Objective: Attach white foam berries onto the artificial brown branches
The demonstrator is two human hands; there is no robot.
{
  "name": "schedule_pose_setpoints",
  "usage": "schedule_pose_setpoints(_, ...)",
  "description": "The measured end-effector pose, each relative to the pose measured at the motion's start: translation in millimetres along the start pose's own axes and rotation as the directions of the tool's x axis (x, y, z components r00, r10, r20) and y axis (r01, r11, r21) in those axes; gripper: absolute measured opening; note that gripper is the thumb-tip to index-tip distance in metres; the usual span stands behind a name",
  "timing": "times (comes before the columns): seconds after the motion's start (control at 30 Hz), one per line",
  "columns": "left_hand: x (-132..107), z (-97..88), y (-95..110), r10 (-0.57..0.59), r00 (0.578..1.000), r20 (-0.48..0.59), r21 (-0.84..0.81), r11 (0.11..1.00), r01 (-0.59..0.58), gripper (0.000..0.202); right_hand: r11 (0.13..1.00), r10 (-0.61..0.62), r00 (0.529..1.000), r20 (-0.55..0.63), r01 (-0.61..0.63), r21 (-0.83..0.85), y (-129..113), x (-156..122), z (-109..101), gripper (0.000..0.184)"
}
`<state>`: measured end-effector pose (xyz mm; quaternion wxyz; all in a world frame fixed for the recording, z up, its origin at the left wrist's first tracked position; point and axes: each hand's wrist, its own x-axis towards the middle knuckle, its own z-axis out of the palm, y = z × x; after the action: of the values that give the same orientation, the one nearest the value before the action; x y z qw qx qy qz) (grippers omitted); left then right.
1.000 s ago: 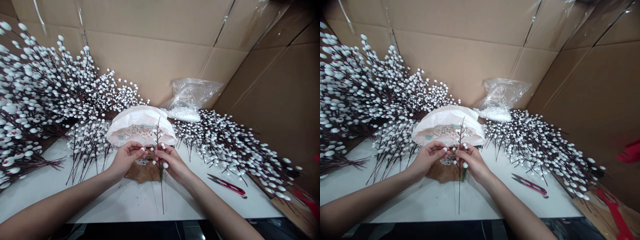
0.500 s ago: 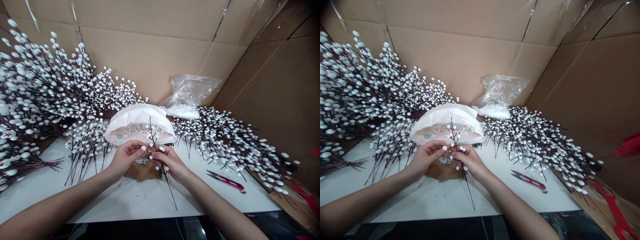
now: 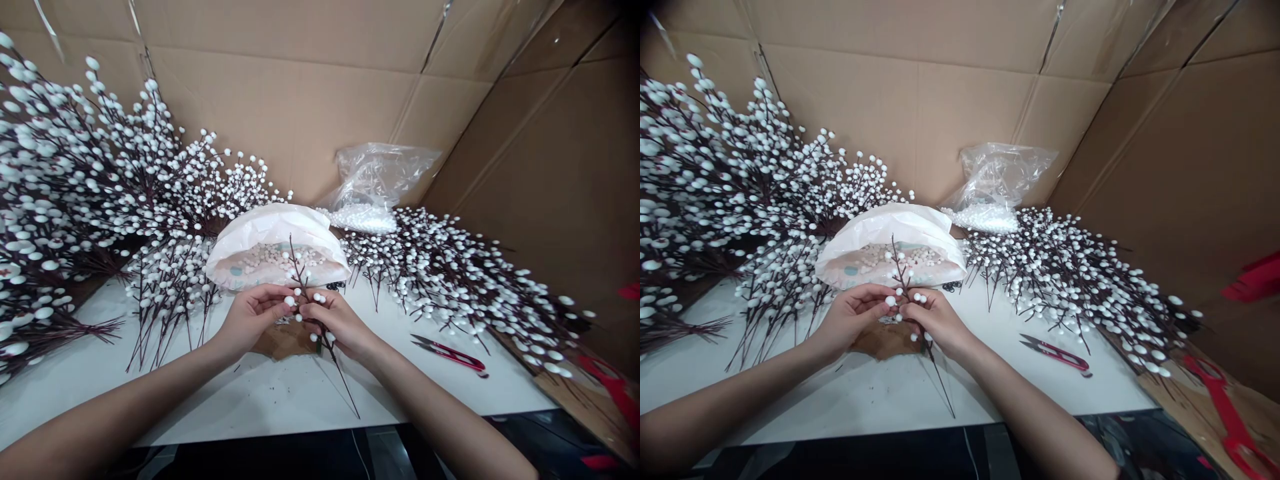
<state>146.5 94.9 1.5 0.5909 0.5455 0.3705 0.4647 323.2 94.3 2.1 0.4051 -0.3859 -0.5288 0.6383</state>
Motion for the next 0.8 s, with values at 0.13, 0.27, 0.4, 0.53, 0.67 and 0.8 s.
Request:
schedule_pose_setpoints(0.13, 0, 1.8, 3, 0.005, 1.000, -0.016, 0.008, 1.000, -0.005, 0.023, 1.000, -0.017, 1.000, -0.010, 0.017, -0.006, 0, 0, 1, 0.011)
schedule_pose_setpoints(0.27, -3, 2.3, 5, 0.108, 0.994, -0.003, 0.096, 0.990, -0.107, 0.017, 0.997, -0.044, 0.999, -0.031, 0.042, -0.065, -1, -1, 1, 0.020)
schedule_pose_setpoints(0.4, -7, 0.0, 7, 0.336, 0.942, 0.024, 0.376, 0.870, -0.320, 0.011, 0.991, -0.080, 0.997, -0.024, 0.077, -0.105, 0, 0, 1, 0.025)
schedule_pose_setpoints(0.53, -9, -1.4, 9, 0.484, 0.868, 0.110, 0.560, 0.692, -0.456, 0.011, 0.991, -0.069, 0.997, -0.017, 0.067, -0.115, 1, 1, 3, 0.027)
schedule_pose_setpoints(0.67, -9, 0.0, 12, 0.466, 0.879, 0.100, 0.570, 0.697, -0.434, 0.015, 0.990, -0.041, 0.999, -0.028, 0.037, -0.136, 0, 1, 3, 0.029)
schedule_pose_setpoints(0.8, -5, 0.7, 10, 0.325, 0.946, -0.018, 0.433, 0.855, -0.286, 0.014, 0.991, -0.035, 0.999, -0.038, 0.029, -0.130, -1, 0, 2, 0.031)
